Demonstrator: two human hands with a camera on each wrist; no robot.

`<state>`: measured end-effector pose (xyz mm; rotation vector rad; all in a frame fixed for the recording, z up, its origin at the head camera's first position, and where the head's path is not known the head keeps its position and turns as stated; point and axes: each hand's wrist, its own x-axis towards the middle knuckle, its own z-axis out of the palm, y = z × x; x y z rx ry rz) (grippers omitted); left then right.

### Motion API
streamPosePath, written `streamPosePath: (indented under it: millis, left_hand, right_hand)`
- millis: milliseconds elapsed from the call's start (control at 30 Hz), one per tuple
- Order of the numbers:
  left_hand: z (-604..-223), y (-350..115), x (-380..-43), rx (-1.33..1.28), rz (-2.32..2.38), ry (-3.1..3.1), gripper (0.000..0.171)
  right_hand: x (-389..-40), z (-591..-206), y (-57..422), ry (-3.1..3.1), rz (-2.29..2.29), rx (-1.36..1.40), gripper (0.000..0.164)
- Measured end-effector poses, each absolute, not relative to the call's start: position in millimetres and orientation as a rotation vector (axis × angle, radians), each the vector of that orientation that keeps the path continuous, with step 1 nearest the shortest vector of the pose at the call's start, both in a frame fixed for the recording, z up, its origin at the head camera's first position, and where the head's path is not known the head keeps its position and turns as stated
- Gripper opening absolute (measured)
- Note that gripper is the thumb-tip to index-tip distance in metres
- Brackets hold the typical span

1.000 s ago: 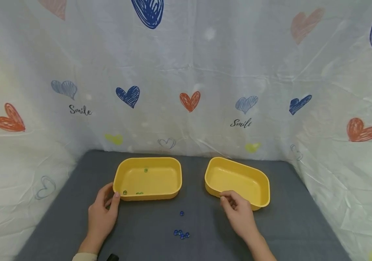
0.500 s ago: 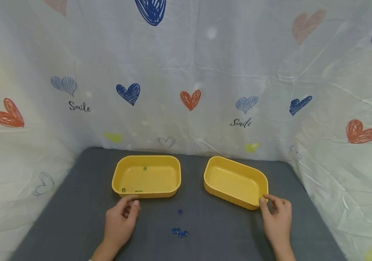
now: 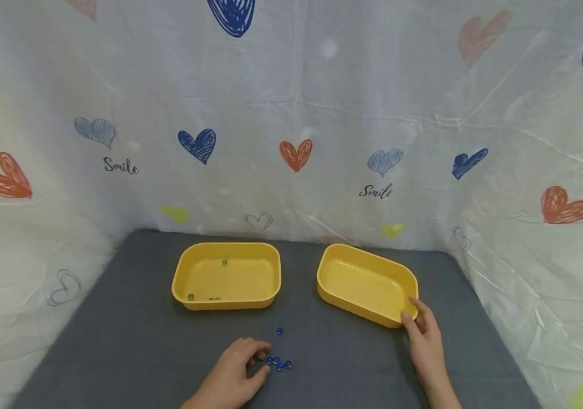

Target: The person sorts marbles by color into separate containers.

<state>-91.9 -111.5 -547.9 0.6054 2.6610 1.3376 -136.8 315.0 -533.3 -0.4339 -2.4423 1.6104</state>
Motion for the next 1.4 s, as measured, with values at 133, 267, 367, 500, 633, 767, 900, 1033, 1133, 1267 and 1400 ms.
streamPosePath:
  millis: [133, 267, 367, 500, 633, 767, 900, 1033, 1133, 1267, 1400]
  left_hand:
    - [-551, -110, -93, 0.644, 1.299, 2.703, 0.023]
    - [-554, -109, -95, 0.650, 1.269, 2.720, 0.020]
    - [-556, -109, -97, 0.657, 1.285, 2.711, 0.018]
    - [-558, -111, -99, 0.689, 1.329, 2.703, 0.014]
    - [-559, -112, -98, 0.676, 1.373, 2.708, 0.012]
    - [-559, -112, -98, 0.645, 1.424, 2.713, 0.012]
    - [-560, -112, -97, 0.603, 1.488, 2.705, 0.013]
    - [-559, -113, -97, 0.492, 1.616, 2.626, 0.015]
    - [-558, -111, -98, 0.397, 1.697, 2.561, 0.014]
    - [-555, -110, -99, 0.319, 1.720, 2.530, 0.015]
    - [-551, -109, -99, 0.303, 1.722, 2.533, 0.015]
  right_hand:
    - [-133, -528, 313, -2.463, 1.675, -0.460, 0.058]
    - [-126, -523, 313, -2.524, 1.750, -0.522, 0.063]
    - [-119, -519, 313, -2.551, 1.773, -0.581, 0.064]
    - [-112, -519, 314, -2.556, 1.797, -0.603, 0.063]
    - [-108, -524, 314, -2.544, 1.808, -0.565, 0.061]
    - [-105, -528, 314, -2.531, 1.807, -0.531, 0.058]
    - [-105, -531, 314, -2.506, 1.818, -0.510, 0.057]
    - [-105, -532, 313, -2.513, 1.799, -0.502, 0.057]
    - [-106, -533, 315, -2.527, 1.759, -0.486, 0.057]
    - [-105, -535, 315, -2.522, 1.710, -0.420, 0.055]
    - [-105, -537, 315, -2.509, 1.684, -0.377, 0.054]
